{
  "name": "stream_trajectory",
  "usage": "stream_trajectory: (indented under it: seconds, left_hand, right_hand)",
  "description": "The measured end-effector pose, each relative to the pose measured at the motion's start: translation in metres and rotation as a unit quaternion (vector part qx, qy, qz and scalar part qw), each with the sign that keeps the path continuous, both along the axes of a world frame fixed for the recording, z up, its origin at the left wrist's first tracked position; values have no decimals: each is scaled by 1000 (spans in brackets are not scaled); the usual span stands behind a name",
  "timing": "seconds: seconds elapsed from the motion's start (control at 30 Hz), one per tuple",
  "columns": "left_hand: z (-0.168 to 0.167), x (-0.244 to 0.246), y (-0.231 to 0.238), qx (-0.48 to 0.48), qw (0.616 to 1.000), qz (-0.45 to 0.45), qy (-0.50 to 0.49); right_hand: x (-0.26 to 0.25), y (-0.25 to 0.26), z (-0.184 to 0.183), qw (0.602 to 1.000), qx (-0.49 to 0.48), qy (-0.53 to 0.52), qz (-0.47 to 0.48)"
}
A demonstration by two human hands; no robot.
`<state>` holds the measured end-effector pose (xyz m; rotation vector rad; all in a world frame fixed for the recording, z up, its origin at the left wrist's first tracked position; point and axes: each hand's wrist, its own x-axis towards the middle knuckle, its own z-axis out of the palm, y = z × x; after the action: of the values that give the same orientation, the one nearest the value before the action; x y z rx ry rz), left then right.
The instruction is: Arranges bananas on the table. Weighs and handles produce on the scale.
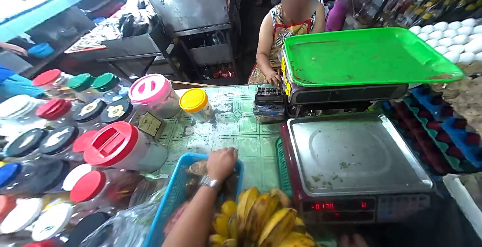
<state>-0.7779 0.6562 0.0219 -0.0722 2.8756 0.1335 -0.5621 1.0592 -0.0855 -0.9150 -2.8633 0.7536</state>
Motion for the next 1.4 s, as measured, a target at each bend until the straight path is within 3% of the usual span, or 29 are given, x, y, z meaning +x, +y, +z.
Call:
stream_trajectory:
  seconds: [0.07, 0.17, 0.43, 0.73, 1.4]
  left_hand:
    - [-1, 1, 1, -1, 1000, 3, 4]
    - [0, 1, -1, 4, 1000, -4, -2]
    - [6, 1, 3, -15, 999, -10, -35]
    - [12, 2, 3, -25, 999, -19, -41]
    - [8, 2, 6, -47, 998, -24, -34]
  right_hand:
    - [-8, 2, 2, 992, 44, -108, 41]
    - [-11, 3, 4, 990, 56, -90, 92]
    - [-19, 1, 12, 983, 39, -168, 60]
    - [-19, 0, 4, 991, 16, -126, 37]
    - [-21, 1, -4, 987, 53, -142, 43]
